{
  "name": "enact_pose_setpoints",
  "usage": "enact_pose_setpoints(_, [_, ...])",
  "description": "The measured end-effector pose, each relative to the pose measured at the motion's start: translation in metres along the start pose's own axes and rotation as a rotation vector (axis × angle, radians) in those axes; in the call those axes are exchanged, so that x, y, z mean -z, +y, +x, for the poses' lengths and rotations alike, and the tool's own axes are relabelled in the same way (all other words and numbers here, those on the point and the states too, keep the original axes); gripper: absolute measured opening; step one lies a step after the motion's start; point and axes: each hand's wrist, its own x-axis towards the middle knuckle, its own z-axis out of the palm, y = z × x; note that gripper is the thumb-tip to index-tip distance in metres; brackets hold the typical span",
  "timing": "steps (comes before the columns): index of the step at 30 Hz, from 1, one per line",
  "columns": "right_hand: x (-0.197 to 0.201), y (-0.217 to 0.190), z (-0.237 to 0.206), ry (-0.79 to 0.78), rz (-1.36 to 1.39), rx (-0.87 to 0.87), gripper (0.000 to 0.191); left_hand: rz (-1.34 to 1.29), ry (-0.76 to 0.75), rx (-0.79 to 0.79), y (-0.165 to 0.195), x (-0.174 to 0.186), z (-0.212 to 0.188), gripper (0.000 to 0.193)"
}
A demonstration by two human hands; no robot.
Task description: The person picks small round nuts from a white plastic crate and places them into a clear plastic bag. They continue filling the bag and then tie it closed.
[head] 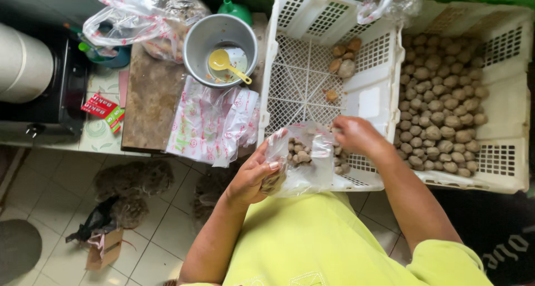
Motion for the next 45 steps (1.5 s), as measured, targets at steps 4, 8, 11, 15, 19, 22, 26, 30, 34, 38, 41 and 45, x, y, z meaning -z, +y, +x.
enact_pose_setpoints(4, [0.061,-0.037,-0.029,0.246,0.536,-0.109,0.025,0.031,0.011,-0.010,-0.004,0.009,-0.002,0.082])
enact_pose_setpoints(8, [0.063,-0.083,-0.048,0.224,0.727,0.407,0.020,0.021,-0.056,-0.037,-0.002,0.004,-0.001,0.081])
enact_pose_setpoints(11, [0.049,-0.112,-0.052,0.186,0.443,0.557,0.018,0.033,0.046,0.014,0.001,-0.002,-0.002,0.081])
enact_pose_setpoints(15, [0.041,-0.128,-0.053,0.196,0.495,0.570,0.022,0.008,-0.018,-0.027,0.003,-0.006,-0.003,0.080])
enact_pose_setpoints(19, [0.037,-0.127,-0.055,0.024,1.072,0.489,0.023,0.000,0.005,-0.024,0.001,-0.005,-0.004,0.079])
enact_pose_setpoints(22, [0.024,-0.127,-0.056,-0.028,0.933,0.432,0.025,0.015,0.063,-0.009,0.000,-0.003,-0.005,0.079])
enact_pose_setpoints(26, [0.004,-0.129,-0.050,0.101,0.375,0.447,0.026,-0.021,-0.032,-0.042,0.001,-0.002,-0.006,0.079])
enact_pose_setpoints(30, [0.007,-0.107,-0.035,0.161,0.331,0.397,0.020,-0.017,0.008,-0.023,0.004,-0.008,-0.004,0.080])
enact_pose_setpoints(34, [0.018,-0.042,-0.022,0.325,0.247,0.130,0.015,0.046,0.156,0.025,0.006,-0.018,-0.003,0.081])
enact_pose_setpoints(38, [-0.016,0.032,-0.014,0.182,0.281,0.106,0.018,0.040,0.032,-0.043,0.005,-0.016,-0.004,0.081])
enact_pose_setpoints(41, [-0.067,0.060,-0.010,0.065,-0.068,0.105,0.020,0.036,0.044,-0.041,0.001,-0.009,-0.005,0.082])
enact_pose_setpoints(45, [-0.093,0.056,-0.007,-0.079,-0.517,-0.042,0.016,0.070,0.150,-0.029,-0.005,-0.004,-0.005,0.082])
